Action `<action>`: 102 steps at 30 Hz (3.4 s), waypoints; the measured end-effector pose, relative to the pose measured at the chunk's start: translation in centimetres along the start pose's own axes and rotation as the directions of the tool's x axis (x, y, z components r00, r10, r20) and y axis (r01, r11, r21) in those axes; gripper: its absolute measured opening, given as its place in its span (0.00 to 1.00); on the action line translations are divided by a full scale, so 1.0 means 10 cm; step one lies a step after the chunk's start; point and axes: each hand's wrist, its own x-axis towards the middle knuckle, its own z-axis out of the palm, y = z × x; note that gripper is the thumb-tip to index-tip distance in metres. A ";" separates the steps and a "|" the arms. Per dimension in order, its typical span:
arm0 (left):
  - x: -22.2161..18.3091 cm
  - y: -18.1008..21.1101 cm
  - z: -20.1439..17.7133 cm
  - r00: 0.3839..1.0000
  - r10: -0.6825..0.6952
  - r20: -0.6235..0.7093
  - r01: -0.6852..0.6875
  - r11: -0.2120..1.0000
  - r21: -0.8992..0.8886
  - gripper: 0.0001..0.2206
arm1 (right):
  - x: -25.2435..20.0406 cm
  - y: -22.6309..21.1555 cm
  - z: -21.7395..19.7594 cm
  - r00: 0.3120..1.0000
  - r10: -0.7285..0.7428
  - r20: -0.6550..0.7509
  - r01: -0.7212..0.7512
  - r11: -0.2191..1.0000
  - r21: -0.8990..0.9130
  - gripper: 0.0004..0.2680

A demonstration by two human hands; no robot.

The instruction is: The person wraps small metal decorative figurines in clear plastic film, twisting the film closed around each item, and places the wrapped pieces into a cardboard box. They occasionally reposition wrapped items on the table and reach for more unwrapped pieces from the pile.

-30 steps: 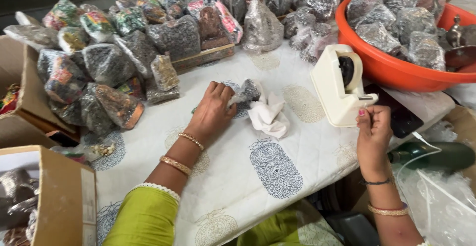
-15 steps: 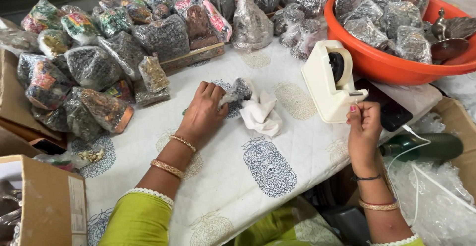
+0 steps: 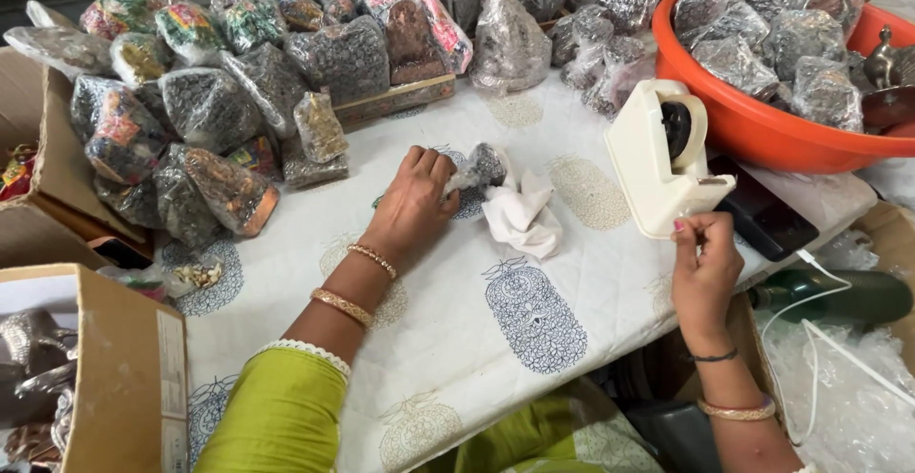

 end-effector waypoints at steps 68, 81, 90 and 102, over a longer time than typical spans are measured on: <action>0.01 -0.19 0.25 0.995 -0.014 -0.098 0.014 1.000 0.006 0.13 | 1.19 -1.33 2.14 0.382 -0.100 0.919 0.684 0.699 -0.208 0.09; 0.08 -0.25 0.21 0.986 -0.136 -0.094 0.126 0.986 -0.107 0.14 | 1.41 -1.10 1.78 0.382 -0.717 0.583 0.553 0.683 0.478 0.17; 0.12 -0.61 0.13 0.950 -0.295 0.101 0.294 0.738 -0.607 0.39 | 1.23 -0.94 2.13 0.459 -0.432 0.776 0.383 0.884 0.266 0.16; 0.66 -0.22 0.16 0.955 -0.283 0.093 0.252 0.600 -0.759 0.46 | 1.47 -0.51 2.21 0.605 -0.309 0.734 -0.383 0.696 0.608 0.14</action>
